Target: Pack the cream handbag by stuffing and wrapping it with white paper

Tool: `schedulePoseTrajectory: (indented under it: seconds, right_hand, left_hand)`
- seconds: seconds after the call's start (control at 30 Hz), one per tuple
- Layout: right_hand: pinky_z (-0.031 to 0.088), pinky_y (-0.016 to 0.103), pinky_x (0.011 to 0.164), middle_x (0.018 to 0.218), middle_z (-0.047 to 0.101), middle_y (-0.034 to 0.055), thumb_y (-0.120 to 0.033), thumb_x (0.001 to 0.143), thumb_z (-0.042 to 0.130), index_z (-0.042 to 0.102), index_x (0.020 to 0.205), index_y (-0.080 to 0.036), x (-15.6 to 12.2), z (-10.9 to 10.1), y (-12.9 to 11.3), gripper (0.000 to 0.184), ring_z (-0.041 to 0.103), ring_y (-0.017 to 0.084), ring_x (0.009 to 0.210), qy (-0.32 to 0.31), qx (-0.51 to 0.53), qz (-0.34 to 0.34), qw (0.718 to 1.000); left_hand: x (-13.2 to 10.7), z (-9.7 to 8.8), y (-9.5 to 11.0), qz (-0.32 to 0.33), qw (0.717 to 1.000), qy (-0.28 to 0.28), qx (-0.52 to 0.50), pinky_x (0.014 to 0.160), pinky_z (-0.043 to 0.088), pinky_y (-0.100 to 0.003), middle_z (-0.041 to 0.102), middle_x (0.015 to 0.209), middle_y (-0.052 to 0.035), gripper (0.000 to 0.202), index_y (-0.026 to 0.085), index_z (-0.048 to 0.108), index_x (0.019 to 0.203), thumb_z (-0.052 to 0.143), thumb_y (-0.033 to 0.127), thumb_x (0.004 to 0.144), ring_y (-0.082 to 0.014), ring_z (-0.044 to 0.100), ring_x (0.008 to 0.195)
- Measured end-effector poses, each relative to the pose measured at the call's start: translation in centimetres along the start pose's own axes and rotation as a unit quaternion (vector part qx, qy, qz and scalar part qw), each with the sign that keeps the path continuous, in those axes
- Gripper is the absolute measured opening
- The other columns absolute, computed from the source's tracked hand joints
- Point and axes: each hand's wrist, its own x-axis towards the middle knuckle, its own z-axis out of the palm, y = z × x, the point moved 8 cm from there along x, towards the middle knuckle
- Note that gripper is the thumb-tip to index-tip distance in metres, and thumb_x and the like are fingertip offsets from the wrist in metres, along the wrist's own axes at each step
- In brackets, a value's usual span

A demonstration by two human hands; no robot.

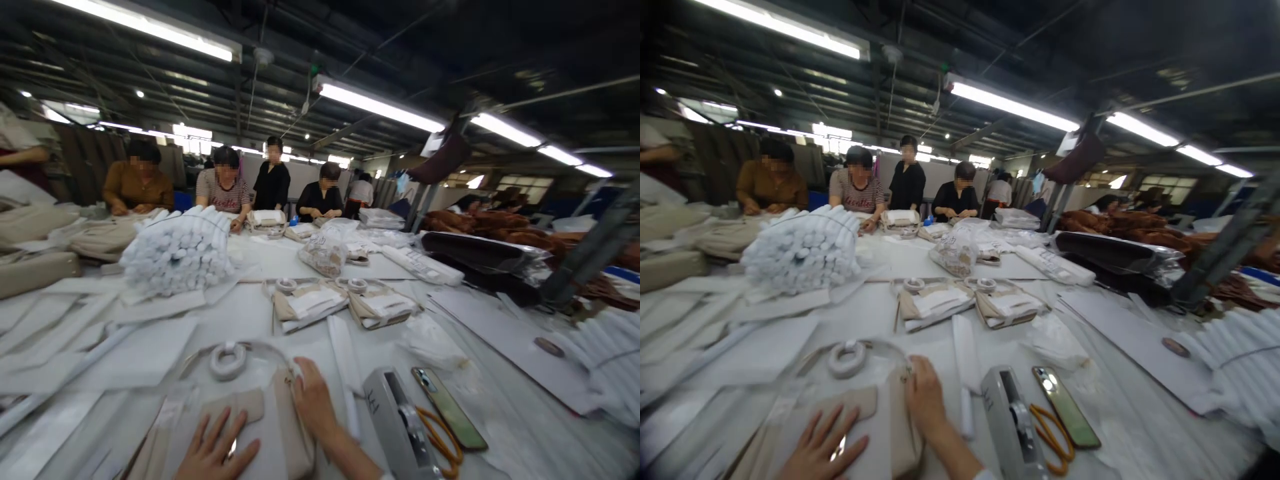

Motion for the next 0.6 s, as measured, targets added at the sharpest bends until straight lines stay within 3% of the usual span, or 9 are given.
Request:
schedulePoseTrajectory:
  seconds: [0.07,0.17,0.27,0.43,0.6]
  right_hand:
    - [0.046,0.03,0.093,0.114,0.06,0.0112,-0.003,0.081,0.038,0.056,0.115,-0.014,1.7,-1.2,2.5,0.04,0.056,0.02,0.106,-0.021,-0.035,0.039,0.998]
    - [0.047,0.041,0.084,0.099,0.062,0.0199,0.001,0.079,0.037,0.062,0.1,-0.006,3.0,-1.0,5.8,0.033,0.058,0.03,0.094,-0.045,-0.093,0.086,0.991]
    - [0.045,0.043,0.08,0.093,0.062,0.0226,0.004,0.081,0.032,0.064,0.091,-0.005,3.3,-0.4,7.4,0.034,0.058,0.033,0.093,-0.052,-0.146,0.113,0.982]
    - [0.047,0.038,0.071,0.087,0.064,0.0283,0.005,0.082,0.032,0.062,0.094,0.003,3.9,-0.1,10.0,0.033,0.064,0.033,0.088,-0.069,-0.186,0.191,0.961]
    - [0.05,0.037,0.066,0.078,0.067,0.0226,-0.002,0.086,0.038,0.061,0.095,0.0,3.6,-0.2,11.7,0.026,0.068,0.031,0.079,-0.101,-0.15,0.21,0.961]
  left_hand:
    - [0.3,-0.3,-0.7,-0.028,0.993,-0.092,-0.067,0.108,0.015,-0.057,0.032,0.148,-0.0029,0.055,0.044,0.027,0.139,0.044,0.054,0.087,-0.0349,0.035,0.13]
    - [0.5,-0.7,-1.1,-0.065,0.974,-0.171,-0.132,0.106,0.019,-0.059,0.017,0.154,-0.0033,0.056,0.044,0.022,0.14,0.043,0.051,0.089,-0.0371,0.026,0.135]
    - [0.5,-1.0,-1.0,-0.073,0.97,-0.179,-0.149,0.108,0.017,-0.06,0.014,0.154,-0.0025,0.055,0.044,0.021,0.14,0.042,0.051,0.09,-0.037,0.023,0.136]
    - [0.3,-0.6,-0.9,-0.069,0.974,-0.155,-0.151,0.109,0.013,-0.059,0.016,0.154,-0.0019,0.055,0.044,0.022,0.14,0.043,0.05,0.09,-0.0364,0.024,0.136]
    - [0.1,-0.3,-1.2,-0.088,0.956,-0.194,-0.203,0.108,0.015,-0.064,0.012,0.155,-0.0015,0.053,0.045,0.021,0.14,0.041,0.049,0.091,-0.0375,0.017,0.138]
